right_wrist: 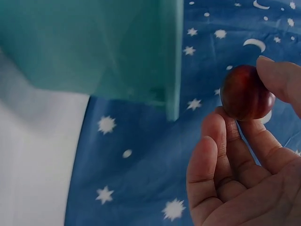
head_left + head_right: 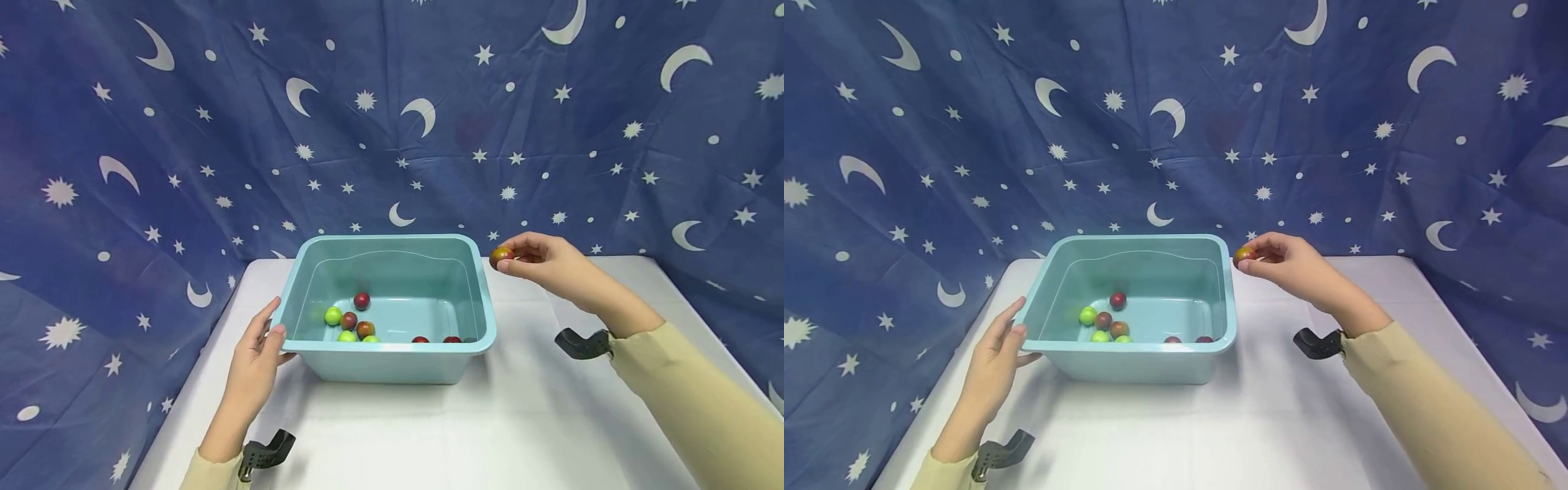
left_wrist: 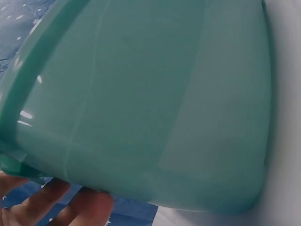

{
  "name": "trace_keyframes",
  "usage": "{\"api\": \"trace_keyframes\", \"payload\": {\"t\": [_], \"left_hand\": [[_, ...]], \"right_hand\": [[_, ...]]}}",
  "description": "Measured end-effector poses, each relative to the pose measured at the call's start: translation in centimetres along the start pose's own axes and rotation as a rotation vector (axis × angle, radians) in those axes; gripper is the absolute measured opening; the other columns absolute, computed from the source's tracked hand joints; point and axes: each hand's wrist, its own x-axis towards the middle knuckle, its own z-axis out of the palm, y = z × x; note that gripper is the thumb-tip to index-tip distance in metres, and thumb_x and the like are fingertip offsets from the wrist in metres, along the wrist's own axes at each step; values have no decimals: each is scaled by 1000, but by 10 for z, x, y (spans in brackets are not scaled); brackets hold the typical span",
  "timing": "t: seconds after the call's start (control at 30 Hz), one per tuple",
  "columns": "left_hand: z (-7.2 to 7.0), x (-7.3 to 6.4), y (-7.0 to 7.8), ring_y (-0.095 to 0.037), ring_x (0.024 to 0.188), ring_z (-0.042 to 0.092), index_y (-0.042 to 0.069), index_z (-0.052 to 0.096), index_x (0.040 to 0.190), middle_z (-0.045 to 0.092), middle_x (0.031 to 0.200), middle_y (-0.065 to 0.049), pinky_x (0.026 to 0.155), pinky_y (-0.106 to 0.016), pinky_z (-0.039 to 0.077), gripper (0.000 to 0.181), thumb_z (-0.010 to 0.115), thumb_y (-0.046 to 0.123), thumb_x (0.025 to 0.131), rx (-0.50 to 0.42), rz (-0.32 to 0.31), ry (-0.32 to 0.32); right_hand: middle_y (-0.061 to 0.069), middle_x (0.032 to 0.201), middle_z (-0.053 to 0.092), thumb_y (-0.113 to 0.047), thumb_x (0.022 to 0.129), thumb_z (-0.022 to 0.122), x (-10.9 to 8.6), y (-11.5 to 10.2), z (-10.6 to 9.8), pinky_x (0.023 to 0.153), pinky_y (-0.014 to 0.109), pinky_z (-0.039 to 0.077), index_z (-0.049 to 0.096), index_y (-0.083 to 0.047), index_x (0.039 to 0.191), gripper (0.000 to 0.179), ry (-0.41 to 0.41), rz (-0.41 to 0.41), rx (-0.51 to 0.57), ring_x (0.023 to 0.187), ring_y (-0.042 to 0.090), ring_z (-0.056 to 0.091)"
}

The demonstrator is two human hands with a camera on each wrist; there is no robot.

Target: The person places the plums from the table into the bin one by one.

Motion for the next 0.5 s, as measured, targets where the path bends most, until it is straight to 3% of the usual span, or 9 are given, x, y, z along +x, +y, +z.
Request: {"api": "trace_keyframes", "payload": {"t": [0.2, 0.5], "left_hand": [[-6, -3, 4, -7, 105, 59, 16, 32, 152, 42, 141, -25, 77, -35, 59, 50, 46, 17, 104, -25, 11, -55], [0, -4, 0, -14, 112, 57, 18, 33, 152, 31, 152, -14, 76, -36, 58, 51, 48, 17, 103, -64, -14, -26]], "right_hand": [[4, 109, 63, -48, 83, 73, 11, -27, 8, 90, 36, 51, 64, -17, 117, 47, 2, -59, 30, 99, 19, 59], [1, 112, 66, -49, 85, 70, 38, -51, 33, 88, 46, 50, 64, -20, 117, 43, -47, -105, 147, 103, 23, 58]]}}
